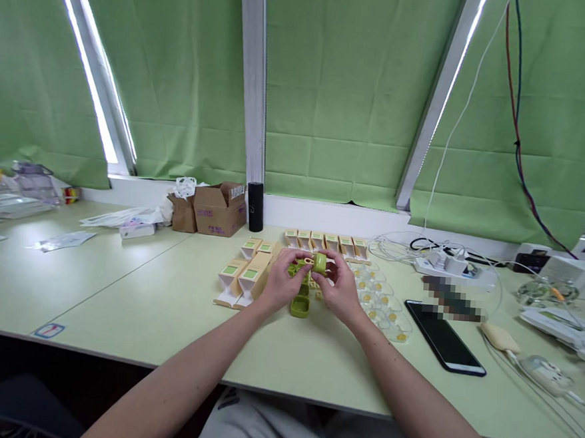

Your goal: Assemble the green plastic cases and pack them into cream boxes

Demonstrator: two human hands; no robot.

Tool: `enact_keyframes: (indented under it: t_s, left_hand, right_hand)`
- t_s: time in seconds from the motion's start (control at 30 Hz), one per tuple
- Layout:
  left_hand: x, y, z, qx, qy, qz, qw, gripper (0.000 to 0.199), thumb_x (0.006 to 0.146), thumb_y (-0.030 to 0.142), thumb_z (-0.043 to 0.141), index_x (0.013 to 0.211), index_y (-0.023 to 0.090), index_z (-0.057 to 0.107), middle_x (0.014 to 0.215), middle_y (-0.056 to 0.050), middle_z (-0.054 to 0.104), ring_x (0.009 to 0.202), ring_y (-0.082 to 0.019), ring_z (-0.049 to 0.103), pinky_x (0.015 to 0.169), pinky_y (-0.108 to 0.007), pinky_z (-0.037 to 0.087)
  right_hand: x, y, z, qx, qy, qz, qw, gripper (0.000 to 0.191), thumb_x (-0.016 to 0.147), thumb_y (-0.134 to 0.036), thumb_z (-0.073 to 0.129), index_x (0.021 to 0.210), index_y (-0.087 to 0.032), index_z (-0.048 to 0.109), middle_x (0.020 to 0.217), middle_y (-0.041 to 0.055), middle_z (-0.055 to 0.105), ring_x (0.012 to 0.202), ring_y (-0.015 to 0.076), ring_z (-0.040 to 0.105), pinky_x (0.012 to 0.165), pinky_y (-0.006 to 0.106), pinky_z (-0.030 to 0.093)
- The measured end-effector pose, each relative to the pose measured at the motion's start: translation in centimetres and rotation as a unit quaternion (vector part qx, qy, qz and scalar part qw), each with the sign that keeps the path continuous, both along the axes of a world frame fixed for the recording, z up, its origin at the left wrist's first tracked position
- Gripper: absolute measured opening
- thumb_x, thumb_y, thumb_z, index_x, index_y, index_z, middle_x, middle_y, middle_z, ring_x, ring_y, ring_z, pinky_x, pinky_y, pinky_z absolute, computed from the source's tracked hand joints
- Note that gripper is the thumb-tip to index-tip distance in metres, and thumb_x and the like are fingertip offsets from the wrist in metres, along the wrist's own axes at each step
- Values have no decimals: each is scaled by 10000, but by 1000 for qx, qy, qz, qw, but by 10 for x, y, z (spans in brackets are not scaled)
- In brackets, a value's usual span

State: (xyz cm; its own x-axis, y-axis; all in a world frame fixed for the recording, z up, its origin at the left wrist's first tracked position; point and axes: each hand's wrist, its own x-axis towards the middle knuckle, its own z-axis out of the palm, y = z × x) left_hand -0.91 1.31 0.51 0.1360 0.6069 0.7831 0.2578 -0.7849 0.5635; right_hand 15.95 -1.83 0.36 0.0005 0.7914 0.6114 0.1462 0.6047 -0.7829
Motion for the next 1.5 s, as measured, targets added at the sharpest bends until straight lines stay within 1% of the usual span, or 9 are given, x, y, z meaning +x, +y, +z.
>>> enact_keyframes:
  t_s: [0.13,0.27,0.37,0.5,0.83,1.0,1.23,1.37,1.5]
  left_hand:
    - [0,-2,1,-10,-6,7,1000,101,952,272,680,1029,213,708,1032,-66,718,1001,-217,666,855,-344,549]
    - [-1,-2,0,-28,-13,11,999,67,935,261,696,961,201,708,968,-62,712,941,-210,674,835,-338,541]
    - [-1,-2,0,-42,-21,2,999,79,929,271,700,909,195,697,919,-56,705,889,-205,673,813,-334,531]
    - [-1,0,-1,-62,-28,-18,998,98,915,285,710,899,191,690,887,-51,694,837,-197,659,781,-326,524]
    - [0,3,-7,-87,-43,-47,994,78,887,262,692,870,188,678,883,-48,664,833,-192,637,773,-324,514]
    - [1,3,-6,-96,-54,-58,992,69,867,255,697,857,188,683,868,-43,664,826,-186,634,777,-320,512]
    - [2,2,-3,-97,-66,-67,991,85,845,266,728,840,184,705,840,-34,666,794,-171,627,745,-295,505]
    - [1,5,-6,-102,-69,-72,990,107,843,280,744,837,181,707,831,-33,670,785,-170,631,735,-292,508]
    - [0,8,-9,-96,-60,-67,991,107,854,282,739,843,182,705,845,-35,674,801,-176,643,747,-299,514]
  right_hand:
    - [0,2,-2,2,7,16,1000,435,849,-274,728,1266,-261,606,1108,65,695,908,205,677,805,374,610]
    - [1,3,-5,5,4,15,1000,425,861,-282,723,1272,-261,617,1090,66,688,886,203,668,785,370,604]
    - [1,6,-8,5,5,20,1000,433,859,-285,729,1277,-259,619,1064,59,685,865,196,662,769,358,598]
    - [1,8,-11,2,11,30,999,441,857,-296,735,1282,-254,623,1047,58,684,859,194,660,749,343,590]
    - [0,7,-12,-26,31,50,998,454,830,-310,740,1269,-255,635,993,52,679,802,191,640,718,359,595]
    - [0,8,-13,-42,46,63,996,463,821,-344,768,1260,-265,645,1011,51,685,819,198,649,720,365,603]
    - [-1,8,-12,-64,83,88,991,489,793,-388,803,1240,-257,657,999,46,685,768,173,635,691,344,600]
    - [0,8,-11,-78,94,100,987,502,769,-394,823,1220,-246,659,943,31,685,734,165,634,680,342,608]
    - [1,8,-9,-78,90,103,988,496,774,-423,818,1209,-249,656,926,29,702,732,177,661,677,356,615]
